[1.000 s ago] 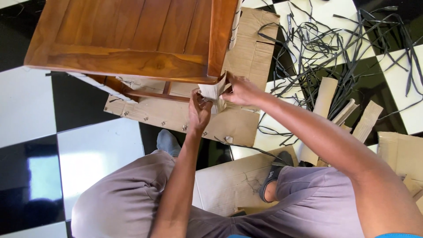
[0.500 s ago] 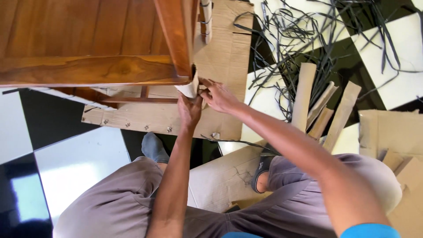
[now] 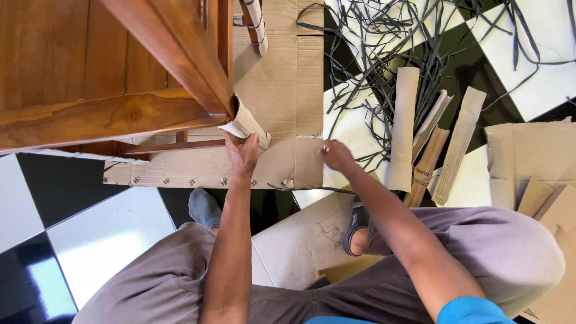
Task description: Wrapping wooden furniture legs with cardboard and securing them with plastic ties
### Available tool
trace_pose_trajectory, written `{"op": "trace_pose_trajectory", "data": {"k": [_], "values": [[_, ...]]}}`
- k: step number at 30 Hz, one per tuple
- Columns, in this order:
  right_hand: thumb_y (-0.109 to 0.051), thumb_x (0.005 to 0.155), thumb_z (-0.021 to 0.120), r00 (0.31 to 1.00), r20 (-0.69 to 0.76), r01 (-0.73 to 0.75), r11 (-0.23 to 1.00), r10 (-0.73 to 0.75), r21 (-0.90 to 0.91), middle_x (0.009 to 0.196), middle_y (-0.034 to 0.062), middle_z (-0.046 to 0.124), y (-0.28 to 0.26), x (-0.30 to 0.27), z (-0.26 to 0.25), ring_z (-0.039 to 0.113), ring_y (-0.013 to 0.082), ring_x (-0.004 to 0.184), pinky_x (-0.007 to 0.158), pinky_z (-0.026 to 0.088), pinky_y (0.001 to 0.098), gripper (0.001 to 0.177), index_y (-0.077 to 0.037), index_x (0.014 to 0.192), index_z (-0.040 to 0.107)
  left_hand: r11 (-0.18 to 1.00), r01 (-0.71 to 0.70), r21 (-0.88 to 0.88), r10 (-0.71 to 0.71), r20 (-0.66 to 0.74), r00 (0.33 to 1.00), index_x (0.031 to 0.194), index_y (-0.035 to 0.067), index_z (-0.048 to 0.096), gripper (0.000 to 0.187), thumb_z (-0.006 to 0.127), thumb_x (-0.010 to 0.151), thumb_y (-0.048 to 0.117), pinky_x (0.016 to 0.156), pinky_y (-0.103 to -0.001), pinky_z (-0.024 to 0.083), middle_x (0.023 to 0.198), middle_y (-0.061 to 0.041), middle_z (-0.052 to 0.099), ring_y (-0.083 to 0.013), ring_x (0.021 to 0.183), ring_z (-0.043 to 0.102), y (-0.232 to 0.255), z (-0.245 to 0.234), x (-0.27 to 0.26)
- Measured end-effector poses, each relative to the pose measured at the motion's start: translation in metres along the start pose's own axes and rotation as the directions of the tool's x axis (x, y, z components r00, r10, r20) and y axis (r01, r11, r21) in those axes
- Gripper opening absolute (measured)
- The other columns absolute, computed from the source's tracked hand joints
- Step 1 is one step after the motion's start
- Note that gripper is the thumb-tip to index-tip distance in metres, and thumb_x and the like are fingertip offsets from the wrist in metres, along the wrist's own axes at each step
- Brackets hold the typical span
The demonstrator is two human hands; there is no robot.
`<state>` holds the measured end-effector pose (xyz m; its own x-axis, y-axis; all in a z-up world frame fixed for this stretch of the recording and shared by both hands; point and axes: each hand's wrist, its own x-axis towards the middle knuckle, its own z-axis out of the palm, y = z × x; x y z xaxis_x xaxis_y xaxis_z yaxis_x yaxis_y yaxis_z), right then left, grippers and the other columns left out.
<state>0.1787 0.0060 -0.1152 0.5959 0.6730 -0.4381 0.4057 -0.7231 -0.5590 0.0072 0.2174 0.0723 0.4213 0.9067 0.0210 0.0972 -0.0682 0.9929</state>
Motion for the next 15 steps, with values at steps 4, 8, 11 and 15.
{"op": "trace_pose_trajectory", "data": {"k": [4, 8, 11, 15], "values": [[-0.03, 0.097, 0.061, 0.981, -0.122, -0.168, 0.979, 0.154, -0.113, 0.139, 0.0254, 0.057, 0.044, 0.032, -0.021, 0.066, 0.0516, 0.113, 0.093, 0.057, 0.061, 0.042, -0.004, 0.13, 0.064, 0.999, 0.038, -0.005, -0.038, 0.032, 0.999, 0.129, -0.001, 0.058, 0.067, 0.061, 0.062, 0.0, 0.112, -0.039, 0.04, 0.118, -0.023, 0.068, -0.0242, 0.114, 0.063, -0.016, -0.005, 0.002], [-0.028, 0.099, 0.056, 0.973, -0.103, -0.222, 0.959, 0.207, -0.174, 0.16, 0.017, 0.04, 0.038, 0.036, -0.075, 0.058, 0.0507, 0.127, 0.102, 0.053, 0.0606, 0.049, -0.003, 0.141, 0.06, 0.998, 0.047, 0.049, -0.048, 0.027, 0.998, 0.127, -0.004, 0.058, 0.061, 0.061, 0.065, -0.001, 0.11, -0.048, 0.04, 0.12, -0.027, 0.068, -0.0262, 0.112, 0.063, 0.008, -0.002, -0.003], [-0.027, 0.1, 0.052, 0.969, -0.036, -0.246, 0.943, 0.244, -0.222, 0.169, 0.0149, 0.024, 0.039, 0.049, -0.095, 0.054, 0.0532, 0.13, 0.109, 0.048, 0.0608, 0.053, 0.0, 0.145, 0.055, 0.999, 0.031, 0.034, -0.031, 0.005, 0.999, 0.118, -0.004, 0.061, 0.053, 0.061, 0.065, -0.001, 0.104, -0.042, 0.044, 0.11, -0.021, 0.07, -0.0219, 0.104, 0.061, 0.009, 0.0, -0.004], [-0.024, 0.097, 0.05, 0.969, -0.038, -0.243, 0.916, 0.244, -0.32, 0.173, 0.0077, 0.016, 0.048, 0.064, -0.099, 0.051, 0.0483, 0.135, 0.108, 0.05, 0.0578, 0.053, -0.003, 0.145, 0.058, 0.996, 0.057, 0.065, -0.056, -0.024, 0.998, 0.114, -0.001, 0.063, 0.05, 0.065, 0.064, 0.001, 0.101, -0.044, 0.046, 0.104, -0.02, 0.07, -0.0212, 0.098, 0.063, 0.003, -0.002, -0.002]]}}
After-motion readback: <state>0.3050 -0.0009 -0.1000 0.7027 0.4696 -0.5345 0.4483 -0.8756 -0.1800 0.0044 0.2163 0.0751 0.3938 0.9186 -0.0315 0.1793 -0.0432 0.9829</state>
